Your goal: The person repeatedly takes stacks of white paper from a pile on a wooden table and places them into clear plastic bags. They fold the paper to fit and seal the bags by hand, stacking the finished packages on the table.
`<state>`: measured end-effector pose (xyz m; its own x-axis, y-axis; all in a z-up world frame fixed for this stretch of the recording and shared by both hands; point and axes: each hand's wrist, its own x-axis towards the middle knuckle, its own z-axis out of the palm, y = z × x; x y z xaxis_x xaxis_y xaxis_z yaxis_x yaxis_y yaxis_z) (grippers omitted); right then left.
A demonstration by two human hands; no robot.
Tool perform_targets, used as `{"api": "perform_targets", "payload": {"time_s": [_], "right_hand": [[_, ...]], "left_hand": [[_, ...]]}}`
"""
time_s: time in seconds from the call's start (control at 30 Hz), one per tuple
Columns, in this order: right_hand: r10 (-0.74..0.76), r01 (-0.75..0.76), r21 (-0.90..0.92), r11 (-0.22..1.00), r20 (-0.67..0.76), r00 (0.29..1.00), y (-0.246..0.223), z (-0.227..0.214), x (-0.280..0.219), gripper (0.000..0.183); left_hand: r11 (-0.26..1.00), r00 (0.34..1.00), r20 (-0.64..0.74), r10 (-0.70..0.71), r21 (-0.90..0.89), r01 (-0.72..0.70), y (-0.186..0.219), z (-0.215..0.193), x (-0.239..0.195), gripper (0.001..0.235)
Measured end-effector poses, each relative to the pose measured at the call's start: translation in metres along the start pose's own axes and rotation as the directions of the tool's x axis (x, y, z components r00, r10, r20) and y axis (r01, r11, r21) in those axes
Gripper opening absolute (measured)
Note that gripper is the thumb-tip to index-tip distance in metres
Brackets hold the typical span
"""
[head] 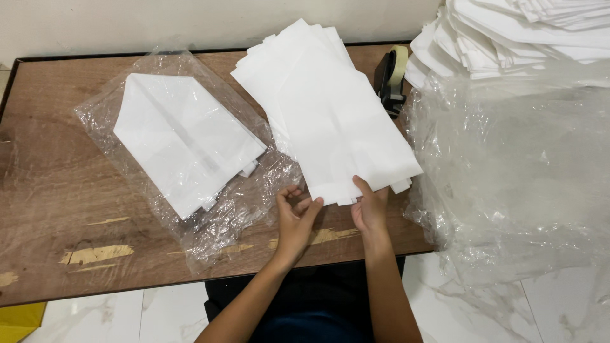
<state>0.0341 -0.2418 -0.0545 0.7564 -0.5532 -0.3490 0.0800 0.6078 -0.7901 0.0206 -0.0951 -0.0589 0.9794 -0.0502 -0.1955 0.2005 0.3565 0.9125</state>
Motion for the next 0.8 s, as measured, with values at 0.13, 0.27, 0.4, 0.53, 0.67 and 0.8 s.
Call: {"api": "perform_targets", "payload": {"time_s": [0.13,0.27,0.4,0.53,0.67,0.8], "right_hand": [[0.005,-0.005,0.044,0.999,-0.008,1.0,-0.007,-0.001,-0.01,0.057],[0.001,-0.002,0.063,0.998,0.02,1.0,-0.015,0.012,-0.021,0.055],[-0.049,0.049,-0.004,0.999,0.021,0.999,-0.011,0.009,-0.024,0.051],[-0.057,0.06,-0.042,0.997,0.069,0.996,-0.008,-0.019,-0.025,0.043],[-0.069,0.08,-0.056,0.995,0.177,0.982,-0.015,-0.025,-0.026,0.039],[-0.078,0.096,-0.067,0.993,0.238,0.968,-0.023,-0.035,-0.043,0.042]], "left_hand": [[0.992,0.986,0.105,-0.127,-0.01,0.129,0.022,0.0,-0.002,0.056],[0.986,0.977,0.214,0.014,0.159,-0.049,0.042,0.007,-0.002,0.063],[0.919,0.946,0.27,0.182,0.296,-0.262,0.023,-0.001,0.0,0.061],[0.969,0.95,0.274,0.151,0.149,-0.197,0.013,-0.002,-0.003,0.068],[0.983,0.931,0.328,0.158,0.037,-0.18,0.02,0.0,0.0,0.078],[0.972,0.942,0.289,0.174,0.101,-0.211,0.05,-0.006,0.001,0.072]]}}
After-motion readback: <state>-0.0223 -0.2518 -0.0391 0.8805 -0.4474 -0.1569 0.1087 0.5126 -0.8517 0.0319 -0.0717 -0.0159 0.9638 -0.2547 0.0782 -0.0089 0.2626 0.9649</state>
